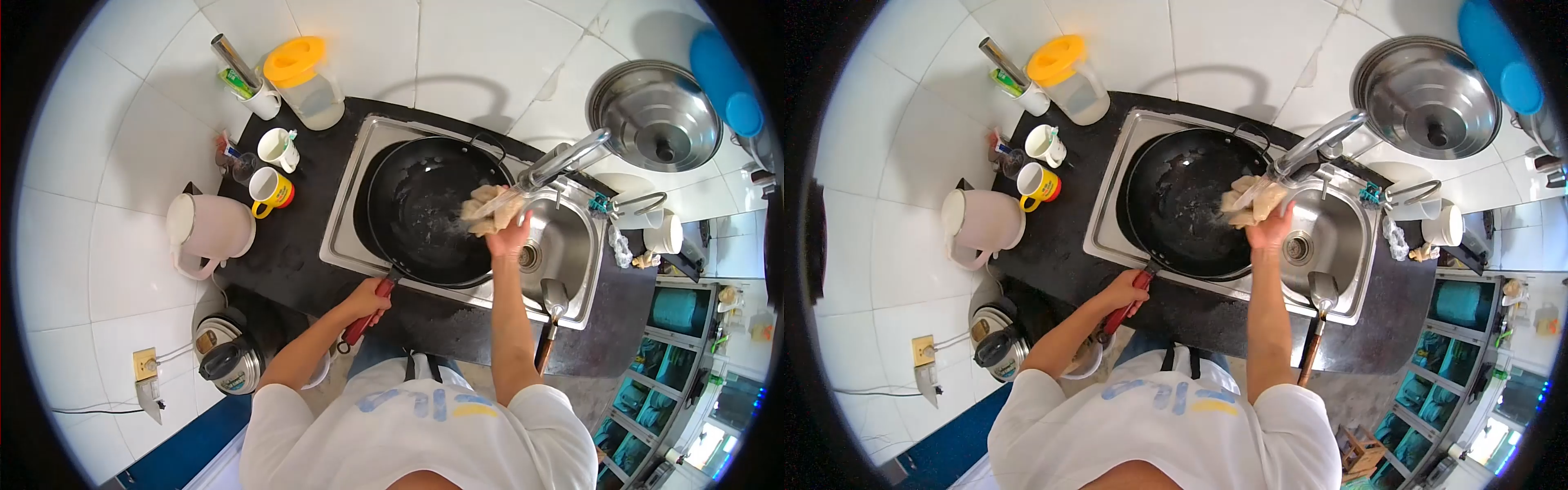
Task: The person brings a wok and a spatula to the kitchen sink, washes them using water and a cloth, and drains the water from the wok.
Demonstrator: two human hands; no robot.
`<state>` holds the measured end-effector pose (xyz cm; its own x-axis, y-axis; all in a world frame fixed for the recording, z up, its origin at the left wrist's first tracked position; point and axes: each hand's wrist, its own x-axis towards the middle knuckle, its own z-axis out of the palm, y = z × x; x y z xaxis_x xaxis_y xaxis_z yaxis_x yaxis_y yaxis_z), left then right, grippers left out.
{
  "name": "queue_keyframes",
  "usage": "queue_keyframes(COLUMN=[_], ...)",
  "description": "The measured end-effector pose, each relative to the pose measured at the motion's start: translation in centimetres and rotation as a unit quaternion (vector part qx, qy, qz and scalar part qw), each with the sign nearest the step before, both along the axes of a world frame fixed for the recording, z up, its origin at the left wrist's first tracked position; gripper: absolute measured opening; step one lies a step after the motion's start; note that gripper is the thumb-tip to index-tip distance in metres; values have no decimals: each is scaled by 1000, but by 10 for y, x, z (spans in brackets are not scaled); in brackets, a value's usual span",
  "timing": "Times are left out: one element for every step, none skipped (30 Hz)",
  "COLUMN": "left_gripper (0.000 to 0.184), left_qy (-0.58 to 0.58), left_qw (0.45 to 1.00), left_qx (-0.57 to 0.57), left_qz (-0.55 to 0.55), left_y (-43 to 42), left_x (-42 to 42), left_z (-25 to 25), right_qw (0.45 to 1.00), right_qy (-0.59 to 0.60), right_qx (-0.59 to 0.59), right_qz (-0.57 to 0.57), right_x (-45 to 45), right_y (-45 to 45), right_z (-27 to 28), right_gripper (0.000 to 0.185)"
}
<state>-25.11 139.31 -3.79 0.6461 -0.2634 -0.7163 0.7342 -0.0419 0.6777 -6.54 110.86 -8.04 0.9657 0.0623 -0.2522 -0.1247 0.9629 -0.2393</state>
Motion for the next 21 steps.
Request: queue_keyframes(left_gripper=[18, 18, 19, 19, 19, 19, 19, 19, 19, 19, 19, 19, 19, 19, 18, 18, 18, 18, 18, 19, 19], left_qy=[-2, -3, -3, -2, -2, -1, -2, -4, -6, -7, -8, -8, -5, -3, -2, -1, 0, 1, 2, 3, 3], left_qw=[1000, 1000, 1000, 1000, 1000, 1000, 1000, 1000, 1000, 1000, 1000, 1000, 1000, 1000, 1000, 1000, 1000, 1000, 1000, 1000, 1000], left_qx=[2, 3, 5, 8, 10, 11, 12, 12, 12, 12, 12, 12, 7, 2, -2, -1, 1, 2, 2, 2, 3], left_qz=[-1, -3, -4, -6, -8, -12, -13, -14, -15, -15, -16, -16, -14, -12, -10, -9, -8, -7, -10, -13, -15], left_y=[0, 0, -1, 0, 0, 0, 0, 0, 0, 0, 0, 0, 0, 1, 2, 2, 2, 2, 2, 2, 2], left_x=[1, 0, 0, 0, 0, 0, 0, 1, 1, 1, 1, 0, 0, 0, 0, 0, 0, 0, -1, -1, 0], left_z=[0, 1, 1, 1, 1, 1, 1, 2, 2, 1, -1, -3, -4, -6, -6, -6, -5, -4, -6, -7, -8], right_qw=[994, 993, 993, 993, 992, 996, 994, 988, 991, 990, 988, 984, 979, 969, 954, 949, 944, 938, 942, 930, 918], right_qy=[100, 119, 118, 118, 104, 50, -6, -61, -15, 8, 31, 55, 103, 151, 196, 186, 175, 165, 120, 117, 113], right_qx=[-30, 8, 17, 26, 62, 55, 46, 37, -28, -54, -79, -105, -147, -188, -228, -253, -279, -304, -313, -347, -380], right_qz=[-10, -12, -12, -13, 21, 59, 97, 135, 131, 132, 133, 133, 96, 58, 20, 26, 32, 38, 23, 16, 8], right_x=[3, 5, 5, 6, 7, 6, 5, 5, 5, 5, 6, 5, 6, 9, 12, 13, 15, 18, 25, 30, 32], right_y=[11, 21, 29, 35, 38, 38, 37, 37, 38, 36, 31, 29, 30, 31, 32, 31, 28, 22, 18, 15, 15], right_z=[-10, -19, -26, -31, -35, -41, -47, -53, -48, -51, -53, -50, -47, -45, -43, -44, -43, -45, -58, -70, -70], right_gripper=[61, 61, 61, 62, 62, 62, 61, 61, 61, 58, 54, 51, 44, 38, 31, 29, 27, 25, 13, 10, 9])
